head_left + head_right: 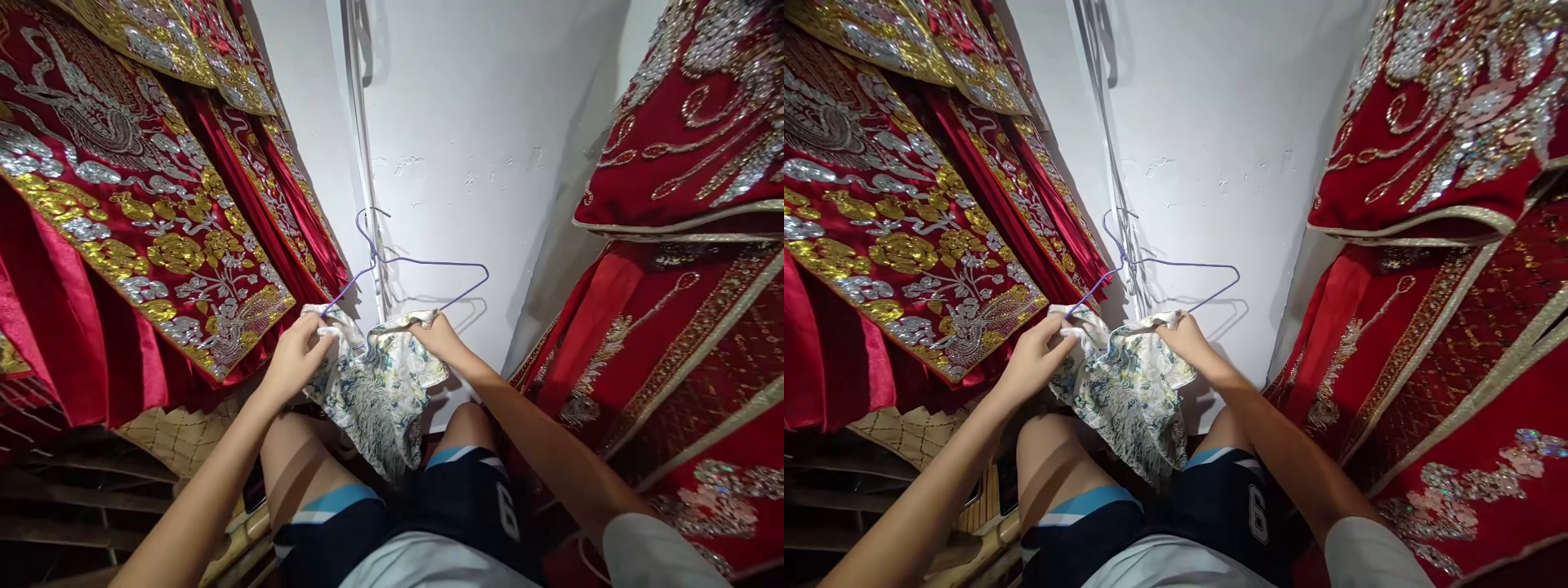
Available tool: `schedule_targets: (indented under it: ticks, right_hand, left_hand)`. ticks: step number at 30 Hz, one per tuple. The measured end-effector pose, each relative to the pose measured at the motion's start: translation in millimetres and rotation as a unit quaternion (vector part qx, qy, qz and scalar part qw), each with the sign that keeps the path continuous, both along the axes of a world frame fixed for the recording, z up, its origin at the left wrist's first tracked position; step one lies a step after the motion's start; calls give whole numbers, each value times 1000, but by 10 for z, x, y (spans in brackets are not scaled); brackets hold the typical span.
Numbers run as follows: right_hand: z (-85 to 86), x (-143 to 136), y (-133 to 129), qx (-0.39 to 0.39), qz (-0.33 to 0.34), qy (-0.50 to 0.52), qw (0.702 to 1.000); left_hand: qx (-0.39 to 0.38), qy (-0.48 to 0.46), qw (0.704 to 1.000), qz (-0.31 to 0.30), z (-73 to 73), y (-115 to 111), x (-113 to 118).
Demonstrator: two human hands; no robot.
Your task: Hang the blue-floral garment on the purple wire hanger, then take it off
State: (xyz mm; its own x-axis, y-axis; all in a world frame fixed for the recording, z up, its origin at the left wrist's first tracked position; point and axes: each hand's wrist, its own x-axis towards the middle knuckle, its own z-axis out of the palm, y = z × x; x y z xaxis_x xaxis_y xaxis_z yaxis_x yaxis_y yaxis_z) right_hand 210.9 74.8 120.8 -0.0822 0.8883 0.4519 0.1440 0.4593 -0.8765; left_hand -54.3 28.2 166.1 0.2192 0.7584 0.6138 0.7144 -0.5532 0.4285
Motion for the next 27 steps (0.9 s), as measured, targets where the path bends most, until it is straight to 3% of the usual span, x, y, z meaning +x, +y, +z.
schedule_targets:
  ticks: [4, 7, 9, 13, 17, 20, 23, 27]
  right_hand:
    - [-11, 38, -29, 43, -19, 3, 999]
    - [19, 268, 44, 98, -149, 58, 982]
    - [69, 462, 162, 96, -202, 64, 973]
    - [230, 723, 420, 81, -169, -35, 982]
    - [442, 797, 403, 65, -201, -88, 974]
    - [596, 888, 243, -30, -63, -72, 995]
    - [665, 996, 154, -154, 109, -5, 982]
    - [521, 888, 240, -234, 183, 98, 950]
  left_hand:
    - [56, -94, 994, -3, 20, 178, 114]
    - [77, -74, 994, 26, 46, 229, 76]
    - [78, -59, 994, 42, 69, 236, 39]
    - [93, -30, 994, 43, 132, 246, -5]
    - [155, -15, 985, 76, 256, 284, -87]
    - [156, -29, 980, 123, 369, 324, -191]
    - [68, -34, 986, 150, 434, 355, -262]
    - [23, -3, 988, 154, 416, 383, -235]
